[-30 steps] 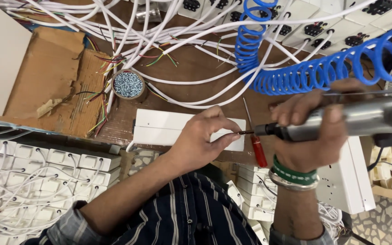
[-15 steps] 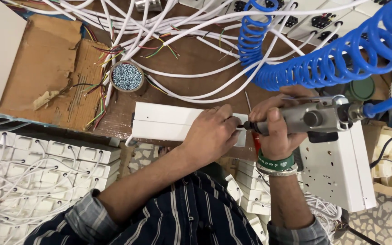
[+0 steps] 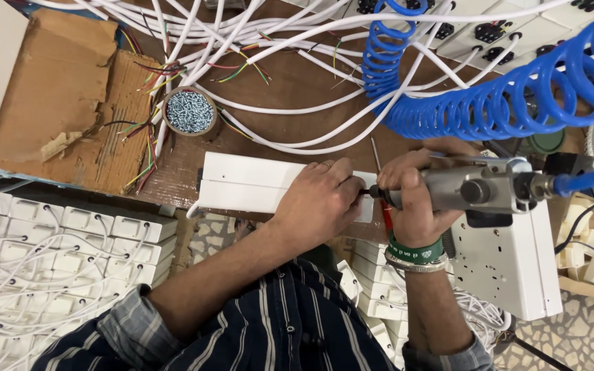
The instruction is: The person picks up white rectangular electrical enclosures on a cluttered workbench, positions screws, and drives them with a pneumatic screwdriver to fasten the box halves together. They handle loose white wires, take screws from a small bowl, and place finished boxes onto a stack of completed units.
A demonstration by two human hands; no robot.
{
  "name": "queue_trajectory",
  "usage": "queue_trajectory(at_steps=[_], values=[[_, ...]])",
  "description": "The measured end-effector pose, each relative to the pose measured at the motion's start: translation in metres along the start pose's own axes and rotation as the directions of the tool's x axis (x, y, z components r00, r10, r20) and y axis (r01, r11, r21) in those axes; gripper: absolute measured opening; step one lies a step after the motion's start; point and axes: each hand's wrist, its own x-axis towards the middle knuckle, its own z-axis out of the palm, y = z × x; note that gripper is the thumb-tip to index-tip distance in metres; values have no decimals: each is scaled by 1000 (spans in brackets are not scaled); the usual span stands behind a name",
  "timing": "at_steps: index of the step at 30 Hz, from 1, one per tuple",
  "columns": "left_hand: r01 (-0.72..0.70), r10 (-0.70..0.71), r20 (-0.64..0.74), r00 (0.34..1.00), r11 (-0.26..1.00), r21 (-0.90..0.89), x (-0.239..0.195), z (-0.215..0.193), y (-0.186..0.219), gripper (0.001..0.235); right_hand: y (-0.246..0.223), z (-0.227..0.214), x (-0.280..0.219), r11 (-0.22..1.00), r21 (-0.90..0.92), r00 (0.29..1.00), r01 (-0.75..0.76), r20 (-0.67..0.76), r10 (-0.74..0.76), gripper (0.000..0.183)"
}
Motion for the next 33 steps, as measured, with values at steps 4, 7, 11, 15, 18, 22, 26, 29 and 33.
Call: queue_trajectory(at_steps=[4,7,11,15,18,22,26,29,33], values=[[11,-11,1,1000,1000,-4,-1,-1,0,16,6,0,-4,998,14,998,-64,-26,64,40],[20,-20,2,1000,1000,-5,0,0,-1,15,7,-1,-7,997,38,996,-73,-38,74,38],[24,-24,-3,1000,1000,-16,-1,1,-3,14,1,8,-5,995,55,996,-80,-43,82,42],[3,-3,-30,1000,1000,-17,-2,0,-3,15,2,5,-10,997,14,997,-74,-31,74,39],[1,-1,-26,1000,1000,-11,-2,2,-3,14,6,-1,-11,995,-19,995,-97,-21,97,33],[14,-14,-5,1000,1000,3,-3,1,-2,12,5,0,-10,995,31,995,-98,-12,99,38],[3,-3,-36,999,1000,-6,-2,1,-2,14,7,-1,-12,997,-43,998,-67,15,67,34],[18,-18,3,1000,1000,-5,-3,4,-4,14,8,0,-13,997,-15,997,-77,13,77,29],[34,-34,23,999,999,1,-3,2,-3,15,9,1,-12,997,22,997,-77,-1,77,32]])
